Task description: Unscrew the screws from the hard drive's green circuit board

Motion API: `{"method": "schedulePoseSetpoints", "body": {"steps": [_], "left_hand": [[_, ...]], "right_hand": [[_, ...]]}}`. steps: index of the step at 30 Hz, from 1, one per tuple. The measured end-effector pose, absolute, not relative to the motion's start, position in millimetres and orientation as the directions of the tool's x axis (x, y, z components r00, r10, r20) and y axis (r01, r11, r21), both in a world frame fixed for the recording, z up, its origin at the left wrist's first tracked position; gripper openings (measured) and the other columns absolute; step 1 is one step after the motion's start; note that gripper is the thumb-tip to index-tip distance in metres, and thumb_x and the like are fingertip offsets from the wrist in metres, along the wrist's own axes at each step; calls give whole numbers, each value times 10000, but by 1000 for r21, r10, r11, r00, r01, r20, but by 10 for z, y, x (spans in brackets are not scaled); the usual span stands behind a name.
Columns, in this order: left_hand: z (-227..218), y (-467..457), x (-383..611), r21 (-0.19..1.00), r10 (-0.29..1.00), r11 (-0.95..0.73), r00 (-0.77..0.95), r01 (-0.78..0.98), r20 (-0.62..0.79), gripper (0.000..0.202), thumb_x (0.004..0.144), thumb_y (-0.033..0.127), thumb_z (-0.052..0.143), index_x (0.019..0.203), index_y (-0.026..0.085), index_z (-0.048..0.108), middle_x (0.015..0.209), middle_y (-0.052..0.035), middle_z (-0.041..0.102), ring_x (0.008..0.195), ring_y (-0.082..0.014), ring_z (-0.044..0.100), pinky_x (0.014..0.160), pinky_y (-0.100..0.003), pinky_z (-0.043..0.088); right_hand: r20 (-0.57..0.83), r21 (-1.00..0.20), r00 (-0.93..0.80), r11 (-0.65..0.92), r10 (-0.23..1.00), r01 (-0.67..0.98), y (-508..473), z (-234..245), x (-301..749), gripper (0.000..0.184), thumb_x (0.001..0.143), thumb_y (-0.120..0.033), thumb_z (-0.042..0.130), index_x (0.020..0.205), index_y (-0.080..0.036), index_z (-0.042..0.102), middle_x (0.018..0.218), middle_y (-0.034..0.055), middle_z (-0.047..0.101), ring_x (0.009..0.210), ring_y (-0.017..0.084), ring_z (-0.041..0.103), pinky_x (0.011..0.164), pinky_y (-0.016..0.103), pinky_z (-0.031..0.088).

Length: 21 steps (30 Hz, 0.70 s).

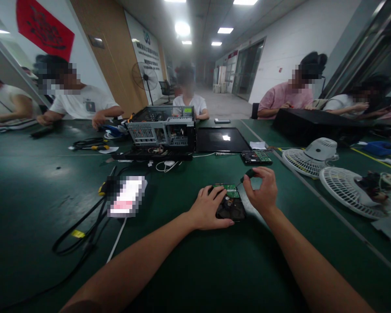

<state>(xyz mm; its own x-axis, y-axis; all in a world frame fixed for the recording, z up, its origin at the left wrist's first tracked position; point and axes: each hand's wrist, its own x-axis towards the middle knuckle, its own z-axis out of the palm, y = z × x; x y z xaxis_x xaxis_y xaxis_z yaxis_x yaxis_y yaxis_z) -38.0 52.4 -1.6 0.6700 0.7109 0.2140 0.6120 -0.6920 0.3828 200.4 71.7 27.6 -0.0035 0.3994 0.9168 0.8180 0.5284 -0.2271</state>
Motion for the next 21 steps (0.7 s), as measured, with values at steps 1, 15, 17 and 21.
{"method": "schedulePoseSetpoints", "body": {"steps": [1, 15, 17, 21], "left_hand": [[-16, 524, -379, 384, 710, -692, 671, 611, 212, 1106, 721, 897, 573, 1595, 284, 284, 1601, -93, 337, 1424, -474, 273, 1177, -644, 231], [-41, 527, -366, 359, 709, -698, 669, 619, 225, 1104, 726, 896, 565, 1592, 272, 283, 1605, -88, 336, 1408, -471, 285, 1175, -631, 238], [-44, 529, -364, 356, 708, -700, 667, 619, 231, 1103, 729, 899, 557, 1590, 264, 288, 1606, -89, 333, 1407, -471, 285, 1176, -629, 238], [-50, 532, -365, 356, 702, -706, 673, 612, 234, 1104, 733, 895, 558, 1589, 250, 291, 1604, -96, 336, 1408, -474, 279, 1171, -638, 242]], "right_hand": [[916, -228, -2, 526, 401, 819, 713, 283, 2000, 409, 840, -233, 717, 1202, -222, 525, 1113, 96, 588, 994, 243, 608, 831, 443, 570], [914, -216, -21, 529, 406, 821, 714, 266, 2008, 408, 850, -214, 699, 1219, -209, 524, 1101, 101, 577, 989, 241, 596, 818, 428, 573], [913, -217, -22, 530, 407, 820, 716, 262, 2012, 415, 848, -212, 698, 1225, -208, 524, 1106, 105, 576, 996, 244, 596, 814, 427, 577], [909, -218, -30, 535, 417, 816, 713, 265, 2016, 425, 849, -204, 692, 1239, -208, 524, 1103, 104, 574, 994, 244, 598, 809, 425, 583]]}}
